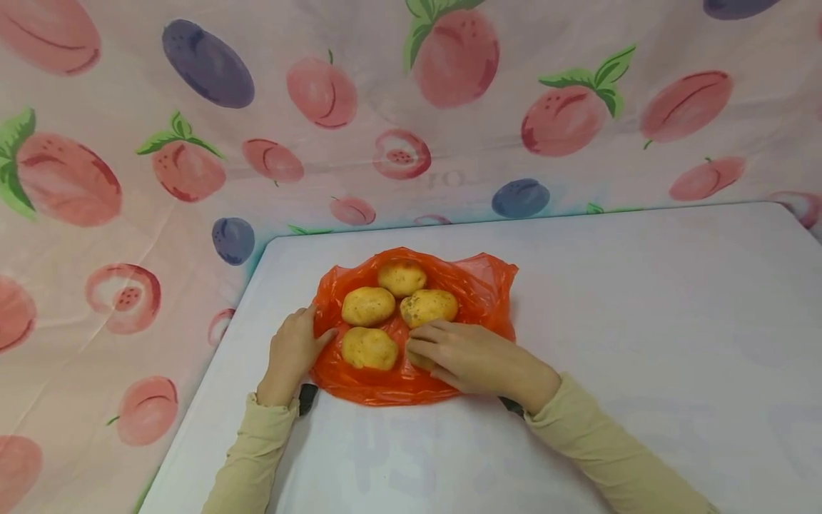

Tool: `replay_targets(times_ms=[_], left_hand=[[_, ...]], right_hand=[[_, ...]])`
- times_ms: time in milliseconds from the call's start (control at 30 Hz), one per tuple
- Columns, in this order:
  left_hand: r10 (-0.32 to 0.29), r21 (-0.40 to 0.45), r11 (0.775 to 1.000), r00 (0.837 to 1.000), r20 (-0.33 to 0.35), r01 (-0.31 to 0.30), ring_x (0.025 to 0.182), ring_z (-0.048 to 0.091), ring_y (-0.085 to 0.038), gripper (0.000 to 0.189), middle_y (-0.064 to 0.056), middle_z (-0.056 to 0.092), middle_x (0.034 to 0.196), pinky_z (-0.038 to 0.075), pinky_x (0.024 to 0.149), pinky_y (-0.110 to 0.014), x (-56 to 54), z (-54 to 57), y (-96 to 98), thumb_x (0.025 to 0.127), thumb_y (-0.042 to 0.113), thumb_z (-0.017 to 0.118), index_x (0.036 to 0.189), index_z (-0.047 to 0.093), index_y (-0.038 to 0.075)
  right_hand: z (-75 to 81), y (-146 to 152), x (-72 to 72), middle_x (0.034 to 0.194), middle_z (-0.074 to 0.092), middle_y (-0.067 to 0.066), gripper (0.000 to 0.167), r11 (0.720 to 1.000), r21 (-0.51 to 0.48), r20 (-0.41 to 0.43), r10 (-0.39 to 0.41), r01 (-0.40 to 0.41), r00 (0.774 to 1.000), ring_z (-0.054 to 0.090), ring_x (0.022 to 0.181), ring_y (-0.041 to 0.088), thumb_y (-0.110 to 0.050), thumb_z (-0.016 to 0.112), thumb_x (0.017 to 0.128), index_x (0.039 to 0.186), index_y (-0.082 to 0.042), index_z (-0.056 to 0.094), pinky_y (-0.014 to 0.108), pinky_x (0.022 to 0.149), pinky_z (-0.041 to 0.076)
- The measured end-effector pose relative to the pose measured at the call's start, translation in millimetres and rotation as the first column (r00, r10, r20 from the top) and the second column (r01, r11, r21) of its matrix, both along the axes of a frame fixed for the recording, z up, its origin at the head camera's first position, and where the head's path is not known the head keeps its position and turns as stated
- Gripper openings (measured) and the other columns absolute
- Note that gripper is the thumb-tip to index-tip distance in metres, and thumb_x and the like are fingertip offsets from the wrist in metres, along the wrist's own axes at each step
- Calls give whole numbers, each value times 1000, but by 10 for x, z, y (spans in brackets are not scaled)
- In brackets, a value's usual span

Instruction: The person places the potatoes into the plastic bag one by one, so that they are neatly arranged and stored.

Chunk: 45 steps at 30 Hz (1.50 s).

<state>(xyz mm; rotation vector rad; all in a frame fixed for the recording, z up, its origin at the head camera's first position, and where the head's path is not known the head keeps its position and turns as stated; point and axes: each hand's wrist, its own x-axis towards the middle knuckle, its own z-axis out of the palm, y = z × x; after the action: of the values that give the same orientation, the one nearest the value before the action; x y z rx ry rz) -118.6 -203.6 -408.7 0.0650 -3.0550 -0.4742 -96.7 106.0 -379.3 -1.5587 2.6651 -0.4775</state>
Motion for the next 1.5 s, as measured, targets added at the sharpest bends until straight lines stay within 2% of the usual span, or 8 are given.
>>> replay_targets(times_ms=[200,400,733,967,1167,1367,1500], left_hand=[[1,-11,1000,1000,10,-1,92,58,-31,47,-16,64,101,57,80,-46,-11,21,-11,88,27,77,122,60,-1],[13,-14,1000,999,29,-13,92,58,-31,49,-16,64,101,57,80,-47,-8,23,-44,88,28,77,123,59,-1],[0,29,1000,1000,22,0,91,58,-31,48,-16,63,104,57,81,-48,39,110,-66,91,29,73,126,57,0],[-20,4,1000,999,-47,20,89,59,-33,51,-18,63,103,58,78,-50,79,216,-87,90,30,74,126,57,-2],[-31,-9,1000,994,-103,30,98,60,-37,53,-21,63,114,56,83,-52,127,295,-85,90,31,74,127,57,-4],[-62,-4,998,971,-232,63,102,60,-42,53,-23,63,119,53,85,-54,170,427,-66,87,29,77,127,60,-2],[-78,23,996,956,-282,88,110,59,-40,54,-21,63,124,51,93,-54,192,513,-22,88,29,76,132,59,3]], right_hand=[[37,2,34,140,56,1,47,1000,17,4,-3,3,1000,51,131,20,-28,67,95,140,-17,56,39,106,47],[40,21,59,138,57,4,49,1000,-31,-62,-9,7,998,53,129,23,-30,70,93,138,-14,57,42,105,48],[131,114,79,132,58,0,43,995,-71,-95,-71,65,993,56,120,17,-33,71,92,132,-17,61,36,98,52],[236,212,90,142,54,9,62,984,-6,-143,-179,180,973,51,129,28,-39,75,88,140,-12,54,45,102,49],[289,290,88,141,53,11,69,964,-34,-155,-265,263,952,50,129,29,-40,77,86,141,-7,53,48,100,51],[342,370,75,143,49,15,71,949,-93,-177,-314,302,933,47,130,32,-35,79,85,142,-4,50,53,101,48],[383,441,69,143,48,16,74,935,-149,-189,-345,321,919,46,131,34,-30,80,84,144,-4,46,56,102,46]])
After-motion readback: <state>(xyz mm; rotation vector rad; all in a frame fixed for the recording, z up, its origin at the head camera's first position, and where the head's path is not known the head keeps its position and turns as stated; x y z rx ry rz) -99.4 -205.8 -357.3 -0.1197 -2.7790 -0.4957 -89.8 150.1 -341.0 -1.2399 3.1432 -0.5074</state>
